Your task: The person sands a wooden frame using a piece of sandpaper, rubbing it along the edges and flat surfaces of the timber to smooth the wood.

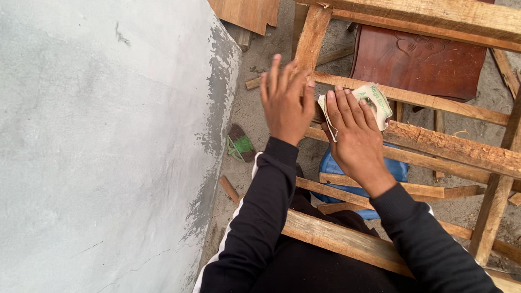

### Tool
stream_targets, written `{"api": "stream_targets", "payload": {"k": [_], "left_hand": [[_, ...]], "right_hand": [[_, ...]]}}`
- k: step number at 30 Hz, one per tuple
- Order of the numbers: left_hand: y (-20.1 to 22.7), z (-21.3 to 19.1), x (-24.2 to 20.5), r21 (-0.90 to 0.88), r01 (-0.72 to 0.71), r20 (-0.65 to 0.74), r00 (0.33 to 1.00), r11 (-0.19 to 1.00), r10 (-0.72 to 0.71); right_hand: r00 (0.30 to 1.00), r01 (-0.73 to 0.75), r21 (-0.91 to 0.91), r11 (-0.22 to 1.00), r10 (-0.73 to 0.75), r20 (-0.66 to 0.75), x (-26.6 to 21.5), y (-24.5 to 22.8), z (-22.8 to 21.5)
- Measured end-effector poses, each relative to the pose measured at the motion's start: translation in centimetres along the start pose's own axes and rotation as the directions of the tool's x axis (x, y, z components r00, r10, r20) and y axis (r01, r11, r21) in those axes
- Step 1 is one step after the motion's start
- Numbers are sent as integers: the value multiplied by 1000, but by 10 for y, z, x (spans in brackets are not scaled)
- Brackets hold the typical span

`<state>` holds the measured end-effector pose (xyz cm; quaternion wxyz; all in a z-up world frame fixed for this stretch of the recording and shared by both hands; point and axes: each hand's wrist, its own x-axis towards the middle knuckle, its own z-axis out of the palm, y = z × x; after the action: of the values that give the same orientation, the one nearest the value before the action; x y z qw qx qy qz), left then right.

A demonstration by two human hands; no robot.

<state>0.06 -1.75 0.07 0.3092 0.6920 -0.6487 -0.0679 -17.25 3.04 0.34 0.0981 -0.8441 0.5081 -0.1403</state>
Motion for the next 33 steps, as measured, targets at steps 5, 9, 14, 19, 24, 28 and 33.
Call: {"api": "stream_targets", "payload": {"k": [5, 9, 14, 19, 24, 28, 33], "left_hand": [[-20, -10, 4, 61, 122, 19, 992, 991, -123], [-26, -1, 6, -114, 152, 48, 988, 982, -148], [-27, -2, 4, -222, 196, 90, 980, 955, -180], [-35, 3, 8, -88, 182, 119, 978, 979, -171], [-34, 0, 11, -139, 279, 236, 941, 950, -242], [-30, -12, 11, -187, 282, 240, 942, 941, -234], [-40, -4, 9, -206, 203, 232, 961, 957, -153]], "right_hand": [[997, 22, -49, 999, -18, 75, -32, 28, -44], [998, 54, -35, 998, -56, -33, -4, 6, -19], [994, 104, 118, 988, -108, 30, 33, -34, -2], [947, 273, -63, 960, -257, 192, 9, 13, -45], [968, 230, 5, 973, -229, 97, 5, 10, -37], [973, 182, -89, 979, -166, 163, 43, -24, -7], [948, 260, -22, 965, -251, 196, 21, 12, -28]]}}
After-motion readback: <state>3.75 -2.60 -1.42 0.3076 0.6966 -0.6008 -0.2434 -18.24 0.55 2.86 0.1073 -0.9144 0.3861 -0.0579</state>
